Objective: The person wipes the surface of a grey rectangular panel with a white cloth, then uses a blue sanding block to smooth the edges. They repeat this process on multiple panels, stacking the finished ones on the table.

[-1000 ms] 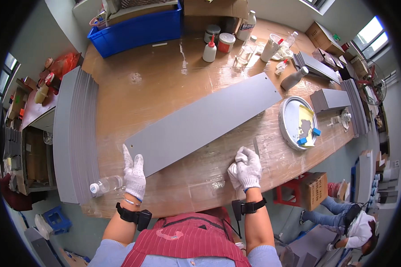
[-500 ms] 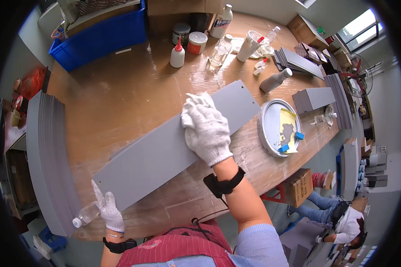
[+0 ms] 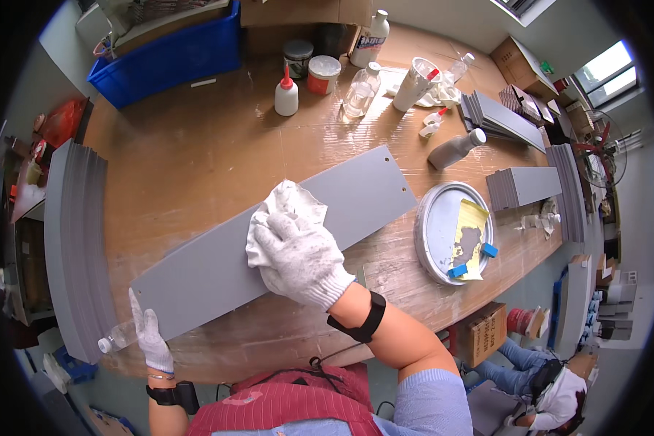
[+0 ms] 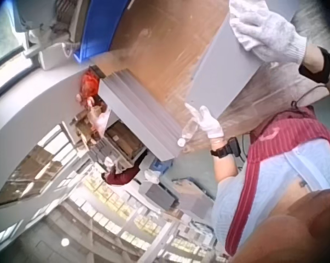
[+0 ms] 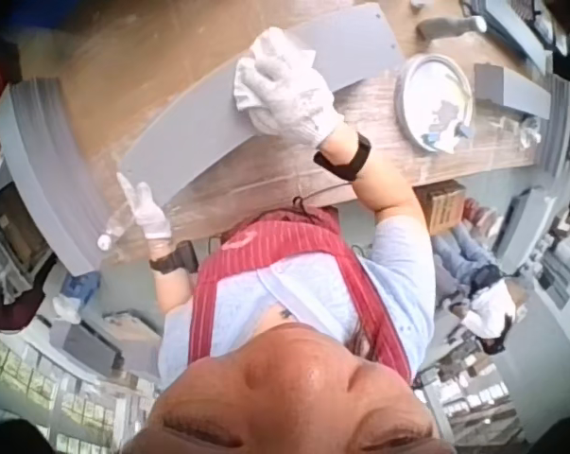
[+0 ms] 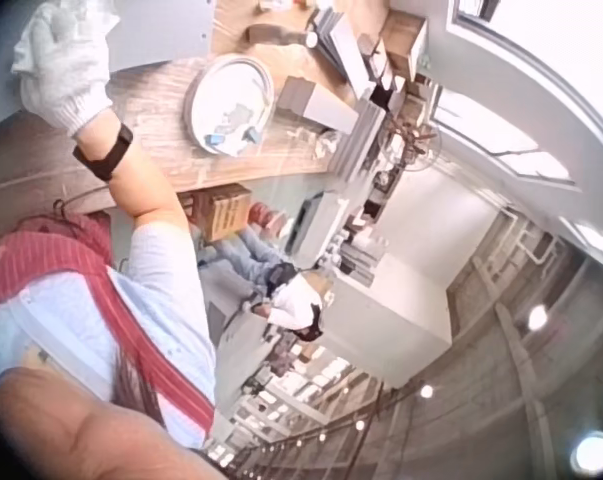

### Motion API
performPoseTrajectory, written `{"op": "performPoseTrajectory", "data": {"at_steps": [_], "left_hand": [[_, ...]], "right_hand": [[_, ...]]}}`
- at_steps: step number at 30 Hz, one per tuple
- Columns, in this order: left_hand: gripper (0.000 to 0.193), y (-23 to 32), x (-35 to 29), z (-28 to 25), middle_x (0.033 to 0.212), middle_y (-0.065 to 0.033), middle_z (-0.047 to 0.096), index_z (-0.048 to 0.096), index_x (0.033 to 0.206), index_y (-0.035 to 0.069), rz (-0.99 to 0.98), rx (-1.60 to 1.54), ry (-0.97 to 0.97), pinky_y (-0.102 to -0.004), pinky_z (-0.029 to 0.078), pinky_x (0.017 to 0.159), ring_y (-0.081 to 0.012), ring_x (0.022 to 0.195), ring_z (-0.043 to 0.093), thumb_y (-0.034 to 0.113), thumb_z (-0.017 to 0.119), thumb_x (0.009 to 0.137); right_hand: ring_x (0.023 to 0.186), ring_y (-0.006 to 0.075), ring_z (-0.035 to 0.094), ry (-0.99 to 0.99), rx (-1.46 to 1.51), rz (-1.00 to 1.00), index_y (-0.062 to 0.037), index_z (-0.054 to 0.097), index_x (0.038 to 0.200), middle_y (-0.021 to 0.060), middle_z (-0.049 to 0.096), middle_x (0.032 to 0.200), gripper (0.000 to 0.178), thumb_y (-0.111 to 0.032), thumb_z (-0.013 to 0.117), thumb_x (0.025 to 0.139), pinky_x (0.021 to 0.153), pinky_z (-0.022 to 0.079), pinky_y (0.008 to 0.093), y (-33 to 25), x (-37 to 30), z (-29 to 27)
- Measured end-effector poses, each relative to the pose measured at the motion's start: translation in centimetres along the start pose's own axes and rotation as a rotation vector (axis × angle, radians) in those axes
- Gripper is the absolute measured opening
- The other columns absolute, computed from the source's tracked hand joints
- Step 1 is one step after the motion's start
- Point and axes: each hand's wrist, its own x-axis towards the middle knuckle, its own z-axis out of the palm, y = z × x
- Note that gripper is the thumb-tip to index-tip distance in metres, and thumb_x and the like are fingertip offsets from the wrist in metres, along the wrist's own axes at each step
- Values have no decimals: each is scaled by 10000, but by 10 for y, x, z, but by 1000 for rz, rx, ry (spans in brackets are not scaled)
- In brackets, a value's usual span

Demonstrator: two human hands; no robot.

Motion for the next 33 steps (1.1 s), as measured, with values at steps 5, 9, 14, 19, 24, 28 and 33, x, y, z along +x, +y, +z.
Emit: {"op": "performPoseTrajectory", "data": {"at_steps": [5, 9, 14, 19, 24, 28, 33], "left_hand": [[628, 6, -1, -1, 1631, -110, 309, 220, 1615, 59, -10, -34, 0, -359, 270, 1201, -229, 1449, 355, 90, 452, 1032], [634, 10, 8, 2, 1625, -116, 316, 226, 1614, 58, 13, -72, 4, -355, 276, 1197, -226, 1443, 362, 81, 465, 1027], [693, 2, 3, -1, 1605, -140, 340, 196, 1621, 73, 41, -55, -107, -375, 314, 1182, -243, 1418, 398, 261, 538, 1049], [1208, -35, -3, -30, 1499, -165, 449, 8, 1626, 60, 114, 44, -449, -384, 421, 1093, -264, 1279, 514, 357, 850, 813], [1247, -46, 1, -41, 1371, -160, 581, -6, 1616, 60, -80, 196, -465, -372, 467, 1046, -267, 1209, 575, 207, 887, 758], [706, -56, 13, -35, 1427, -152, 553, 363, 1510, 65, -22, 25, -634, -427, 449, 1080, -282, 1276, 552, 300, 666, 918], [869, -69, 12, -55, 1583, -167, 352, 149, 1570, 95, 94, -275, -707, -429, 324, 1183, -296, 1452, 364, 467, 620, 942]], "right_hand": [[1069, 412, 631, 109, -139, 515, -59, 707, 1069, 252, 653, 1080, 285, -252, 637, 872, 953, 508, 470, 166, -7, -34], [960, 311, 688, 311, 84, 727, -63, 712, 1141, 173, 707, 1047, 258, -218, 601, 967, 862, 542, 395, 179, -18, -99], [944, 261, 690, 344, 621, 566, -64, 699, 1180, 133, 717, 1052, 289, -250, 626, 971, 848, 529, 352, 118, -6, -58], [1031, 424, 601, 172, -237, 724, -143, 685, 1136, 223, 646, 1101, 332, -358, 609, 896, 924, 491, 500, 72, 8, 2], [974, 373, 618, -44, 31, 325, 72, 565, 1247, 225, 612, 1091, 441, -208, 544, 906, 800, 547, 448, -107, 35, 32], [977, 350, 623, -240, 335, 38, 33, 594, 1181, 194, 610, 1091, 425, -231, 635, 851, 824, 546, 458, -249, 34, 75], [1044, 357, 653, -467, 993, -105, -116, 721, 1089, 145, 680, 1026, 266, -265, 658, 877, 913, 520, 452, -300, 7, 48]]}}
